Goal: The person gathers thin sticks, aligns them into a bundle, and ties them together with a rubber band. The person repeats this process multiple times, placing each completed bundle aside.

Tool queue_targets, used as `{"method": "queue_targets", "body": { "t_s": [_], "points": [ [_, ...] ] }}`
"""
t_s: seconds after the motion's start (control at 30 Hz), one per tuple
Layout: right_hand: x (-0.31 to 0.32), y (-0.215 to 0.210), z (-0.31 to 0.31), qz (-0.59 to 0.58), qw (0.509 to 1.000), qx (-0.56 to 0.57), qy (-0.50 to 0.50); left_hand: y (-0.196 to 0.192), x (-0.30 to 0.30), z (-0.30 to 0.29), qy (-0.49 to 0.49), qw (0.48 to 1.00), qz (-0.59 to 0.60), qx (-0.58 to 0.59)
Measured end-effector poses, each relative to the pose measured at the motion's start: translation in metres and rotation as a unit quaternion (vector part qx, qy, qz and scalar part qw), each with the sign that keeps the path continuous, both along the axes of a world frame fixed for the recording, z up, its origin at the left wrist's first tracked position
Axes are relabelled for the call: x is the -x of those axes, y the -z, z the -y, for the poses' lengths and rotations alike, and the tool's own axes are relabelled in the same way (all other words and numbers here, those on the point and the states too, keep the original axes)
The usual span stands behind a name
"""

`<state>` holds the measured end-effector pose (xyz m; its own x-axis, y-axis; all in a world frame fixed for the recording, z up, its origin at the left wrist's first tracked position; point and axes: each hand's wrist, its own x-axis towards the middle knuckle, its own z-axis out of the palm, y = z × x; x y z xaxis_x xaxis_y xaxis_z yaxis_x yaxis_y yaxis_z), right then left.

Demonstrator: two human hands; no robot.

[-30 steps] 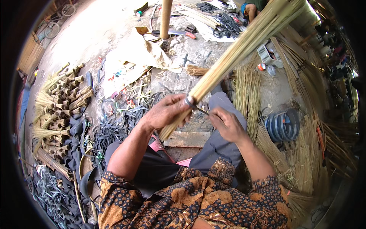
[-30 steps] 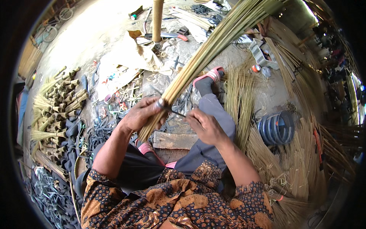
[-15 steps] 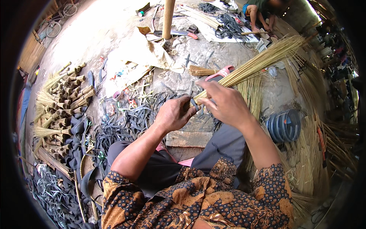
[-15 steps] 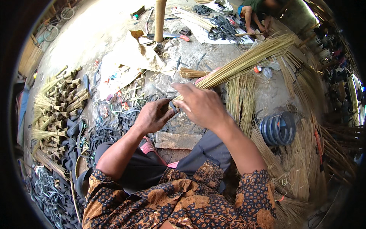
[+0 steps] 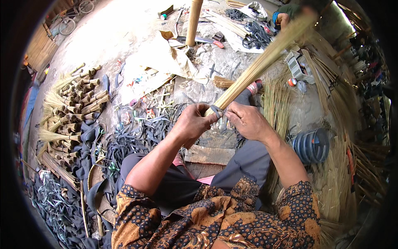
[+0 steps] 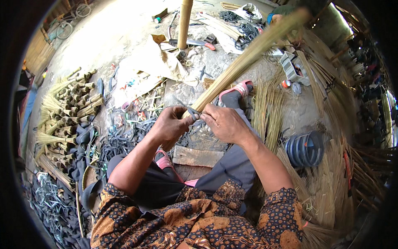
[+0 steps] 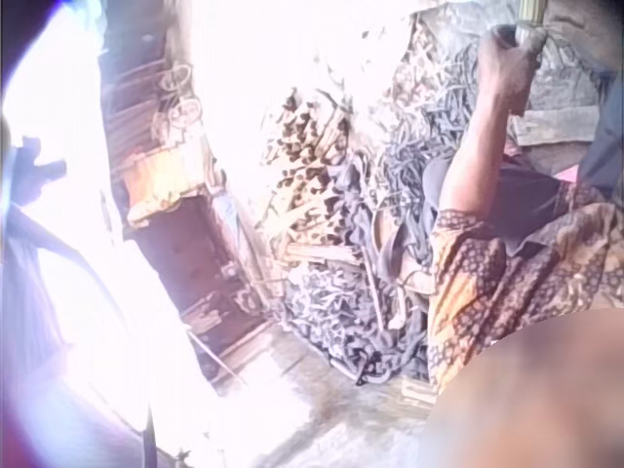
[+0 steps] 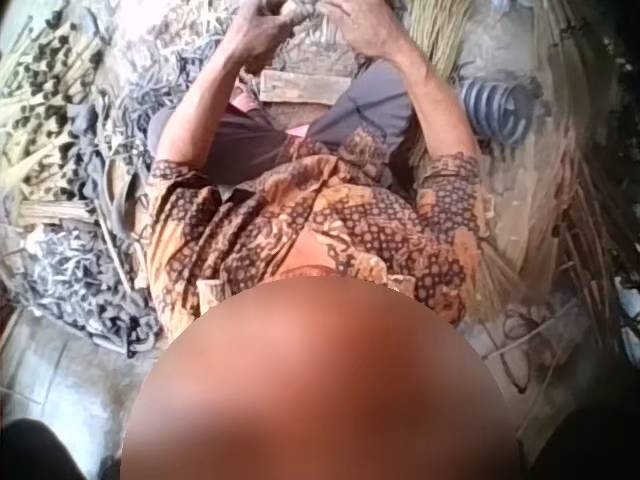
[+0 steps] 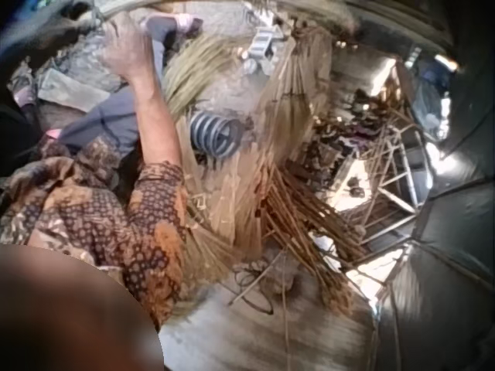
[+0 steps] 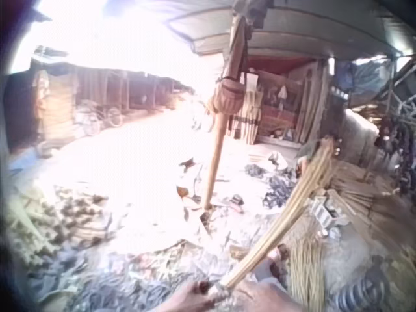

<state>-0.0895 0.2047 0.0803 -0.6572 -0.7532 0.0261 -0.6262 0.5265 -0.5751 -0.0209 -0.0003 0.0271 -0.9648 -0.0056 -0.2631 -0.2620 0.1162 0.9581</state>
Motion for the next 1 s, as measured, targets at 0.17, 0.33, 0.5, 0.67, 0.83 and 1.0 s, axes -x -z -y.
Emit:
{"method": "queue_targets", "body": {
  "t_s": [0.17,0.33,0.5,0.67,0.83,1.0],
  "points": [
    [-0.013,0.029,0.007,-0.040,0.983,0.179,0.003,-0.011,0.003,-0.002,-0.055,0.985,0.022,-0.160],
    [-0.017,0.042,0.025,-0.158,0.952,0.245,0.096,-0.018,0.009,-0.005,-0.073,0.989,-0.059,-0.110],
    [-0.024,0.039,0.042,-0.176,0.940,0.261,0.133,-0.015,0.010,-0.005,-0.101,0.986,-0.068,-0.116],
    [-0.024,0.037,0.048,-0.245,0.931,0.219,0.159,-0.011,0.010,-0.007,-0.096,0.987,-0.106,-0.068],
    [-0.017,0.027,0.043,-0.291,0.931,0.159,0.156,-0.009,0.008,-0.007,-0.066,0.992,-0.099,-0.043],
    [-0.006,0.023,0.024,-0.336,0.929,0.146,0.057,-0.006,0.005,-0.008,-0.055,0.983,-0.154,-0.077]
  ]
}}
